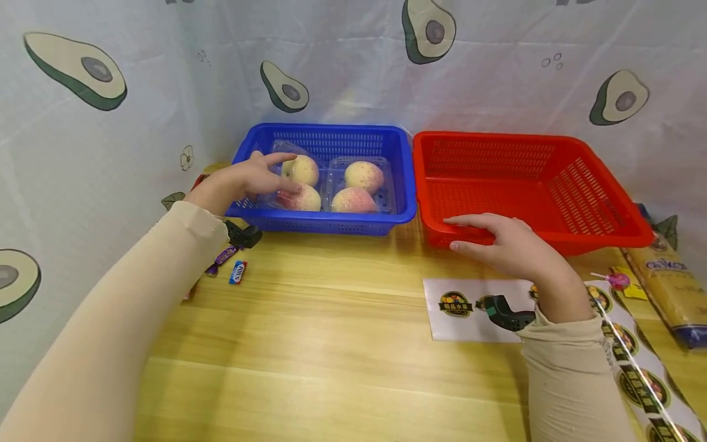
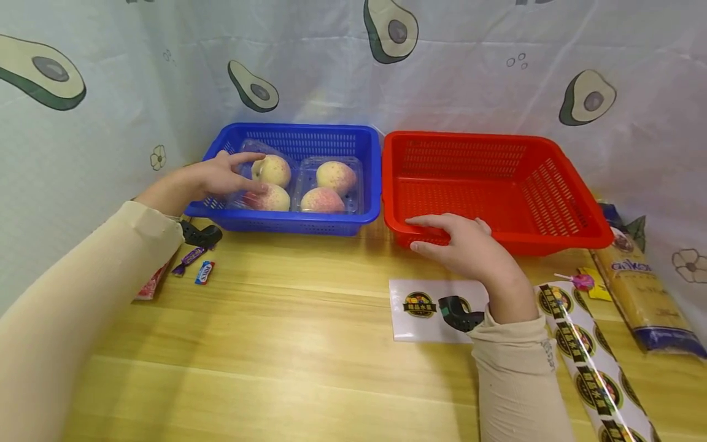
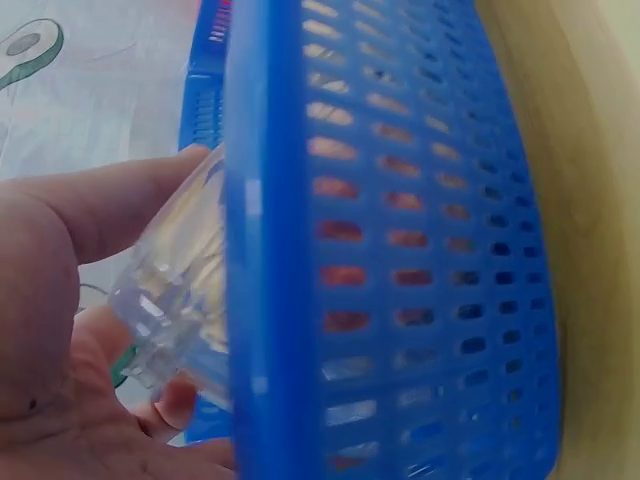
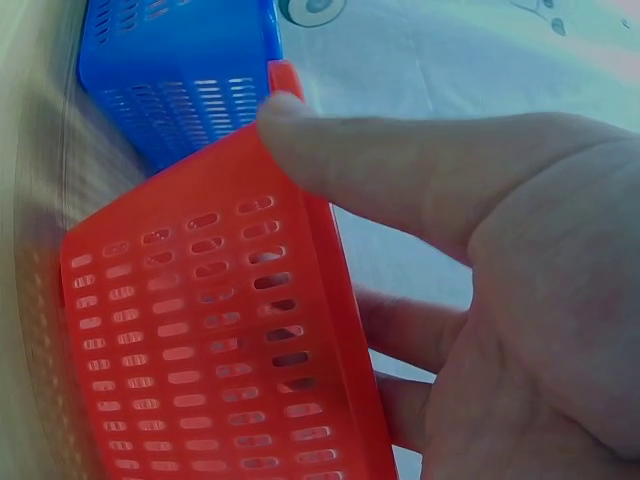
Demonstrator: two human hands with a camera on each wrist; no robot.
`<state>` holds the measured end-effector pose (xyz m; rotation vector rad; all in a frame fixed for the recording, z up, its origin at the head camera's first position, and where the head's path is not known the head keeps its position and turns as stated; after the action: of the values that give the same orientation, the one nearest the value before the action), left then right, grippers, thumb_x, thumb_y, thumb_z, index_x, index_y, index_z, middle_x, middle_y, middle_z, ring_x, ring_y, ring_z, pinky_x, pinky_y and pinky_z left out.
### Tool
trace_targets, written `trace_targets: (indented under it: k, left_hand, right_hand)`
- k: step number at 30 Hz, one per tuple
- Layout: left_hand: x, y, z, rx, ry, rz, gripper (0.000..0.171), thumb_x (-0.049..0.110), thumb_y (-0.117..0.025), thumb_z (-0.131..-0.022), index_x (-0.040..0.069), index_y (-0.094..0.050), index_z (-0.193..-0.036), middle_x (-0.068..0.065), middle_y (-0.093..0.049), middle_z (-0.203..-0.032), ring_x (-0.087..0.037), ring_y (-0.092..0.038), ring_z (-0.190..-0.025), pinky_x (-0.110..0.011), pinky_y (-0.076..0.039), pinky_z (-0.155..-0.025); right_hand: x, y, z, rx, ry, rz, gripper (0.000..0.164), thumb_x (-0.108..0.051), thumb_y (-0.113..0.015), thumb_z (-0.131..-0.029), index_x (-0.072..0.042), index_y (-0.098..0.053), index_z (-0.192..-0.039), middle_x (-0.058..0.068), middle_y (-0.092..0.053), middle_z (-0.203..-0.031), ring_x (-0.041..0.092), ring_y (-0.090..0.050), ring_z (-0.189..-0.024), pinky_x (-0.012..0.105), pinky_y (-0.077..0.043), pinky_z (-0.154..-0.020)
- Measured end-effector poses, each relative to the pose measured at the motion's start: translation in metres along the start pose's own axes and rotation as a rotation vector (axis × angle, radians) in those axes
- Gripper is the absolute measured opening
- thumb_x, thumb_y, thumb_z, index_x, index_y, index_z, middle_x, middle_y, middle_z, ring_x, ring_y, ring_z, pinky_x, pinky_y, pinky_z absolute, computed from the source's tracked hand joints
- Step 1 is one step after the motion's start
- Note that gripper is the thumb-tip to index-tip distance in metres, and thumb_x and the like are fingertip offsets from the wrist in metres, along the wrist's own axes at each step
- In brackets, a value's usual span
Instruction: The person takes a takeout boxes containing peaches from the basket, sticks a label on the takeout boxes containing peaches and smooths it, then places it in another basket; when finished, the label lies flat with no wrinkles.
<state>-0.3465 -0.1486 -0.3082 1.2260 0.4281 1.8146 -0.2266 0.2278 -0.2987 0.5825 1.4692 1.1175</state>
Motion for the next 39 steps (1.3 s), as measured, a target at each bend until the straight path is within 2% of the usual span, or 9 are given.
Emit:
trace_targets:
  k: [3, 11, 16, 23, 25, 28, 30, 35, 39]
  left_hand:
    - [0.0, -0.002, 0.001, 0.012, 0.002, 0.034, 0.084, 0.044, -0.068, -0.095, 0.038, -0.018, -0.162, -0.017, 0.024, -0.162, -0.048, 0.003, -0.148, -0.067, -0.033, -0.107]
    - [-0.006, 0.009, 0.005, 0.188, -0.009, 0.19, 0.075, 0.035, -0.073, -0.091, 0.029, -0.036, -0.156, -0.017, -0.001, -0.159, -0.043, -0.03, -0.137, -0.056, -0.048, -0.099]
    - [-0.01, 0.024, 0.012, 0.263, -0.02, 0.303, 0.07, 0.033, -0.072, -0.093, 0.025, -0.039, -0.155, -0.013, -0.004, -0.157, -0.039, -0.033, -0.135, -0.053, -0.053, -0.093]
    - [0.014, 0.051, 0.045, 0.341, -0.168, 0.439, 0.065, 0.038, -0.073, -0.093, 0.036, -0.043, -0.151, -0.005, -0.015, -0.151, -0.028, -0.037, -0.126, -0.047, -0.049, -0.096]
    - [0.026, 0.051, 0.057, 0.313, -0.254, 0.495, 0.063, 0.035, -0.073, -0.093, 0.036, -0.046, -0.149, -0.002, -0.014, -0.151, -0.029, -0.038, -0.125, -0.05, -0.047, -0.097]
    - [0.048, 0.044, 0.078, 0.229, -0.417, 0.541, 0.059, 0.026, -0.073, -0.094, 0.032, -0.048, -0.147, 0.001, -0.01, -0.157, -0.025, -0.023, -0.14, -0.055, -0.037, -0.108]
    - [0.063, 0.033, 0.092, 0.134, -0.541, 0.594, 0.055, 0.015, -0.071, -0.094, 0.026, -0.051, -0.144, -0.003, -0.013, -0.158, -0.028, -0.036, -0.135, -0.053, -0.044, -0.104]
    - [0.085, -0.014, 0.117, -0.117, -0.741, 0.616, 0.053, 0.001, -0.069, -0.089, 0.019, -0.055, -0.136, -0.011, -0.027, -0.149, -0.034, -0.062, -0.096, -0.045, -0.06, -0.071]
    - [0.09, -0.053, 0.132, -0.198, -0.883, 0.486, 0.051, 0.012, -0.077, -0.087, 0.011, -0.055, -0.134, -0.012, -0.038, -0.14, -0.034, -0.055, -0.112, -0.046, -0.057, -0.085]
  right_hand:
    - [-0.001, 0.0, 0.0, 0.008, 0.012, -0.016, 0.044, -0.032, -0.069, -0.097, -0.021, -0.063, -0.139, 0.018, -0.055, -0.142, 0.041, -0.044, -0.132, 0.067, -0.035, -0.104]
    - [-0.002, 0.002, -0.003, 0.035, 0.045, -0.023, 0.036, -0.021, -0.066, -0.1, -0.017, -0.066, -0.135, 0.016, -0.061, -0.135, 0.039, -0.049, -0.128, 0.062, -0.037, -0.105]
    - [-0.001, 0.001, -0.003, 0.035, 0.04, -0.017, 0.035, -0.021, -0.066, -0.1, -0.015, -0.067, -0.135, 0.017, -0.061, -0.134, 0.04, -0.049, -0.128, 0.063, -0.037, -0.105]
    - [0.001, 0.001, -0.003, 0.032, 0.017, -0.016, 0.035, -0.021, -0.065, -0.1, -0.014, -0.066, -0.135, 0.018, -0.061, -0.135, 0.041, -0.048, -0.128, 0.064, -0.037, -0.104]
    - [0.001, 0.001, -0.003, 0.031, 0.017, -0.017, 0.035, -0.021, -0.065, -0.1, -0.014, -0.066, -0.135, 0.018, -0.061, -0.135, 0.041, -0.048, -0.128, 0.064, -0.037, -0.104]
    - [0.001, 0.002, -0.003, 0.03, 0.022, -0.019, 0.036, -0.021, -0.065, -0.1, -0.014, -0.066, -0.135, 0.018, -0.061, -0.135, 0.041, -0.048, -0.128, 0.064, -0.037, -0.104]
    - [0.001, 0.002, -0.003, 0.033, 0.025, -0.019, 0.036, -0.021, -0.065, -0.1, -0.015, -0.066, -0.135, 0.018, -0.061, -0.135, 0.041, -0.048, -0.127, 0.064, -0.037, -0.104]
    - [0.003, 0.004, -0.002, 0.044, 0.024, -0.022, 0.035, -0.021, -0.066, -0.1, -0.016, -0.067, -0.134, 0.017, -0.061, -0.134, 0.04, -0.049, -0.126, 0.064, -0.038, -0.103]
    - [0.001, 0.004, -0.001, 0.048, 0.048, -0.036, 0.035, -0.02, -0.066, -0.099, -0.014, -0.067, -0.134, 0.017, -0.062, -0.133, 0.04, -0.05, -0.125, 0.065, -0.038, -0.103]
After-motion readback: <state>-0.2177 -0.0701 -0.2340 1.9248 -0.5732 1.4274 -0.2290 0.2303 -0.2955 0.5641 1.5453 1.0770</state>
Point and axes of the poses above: each hand's wrist, its own z-axis away from the middle knuckle, its own y-axis out of the back of the hand, x = y × z, the point moved 9 cm from there along -z, towards the middle knuckle
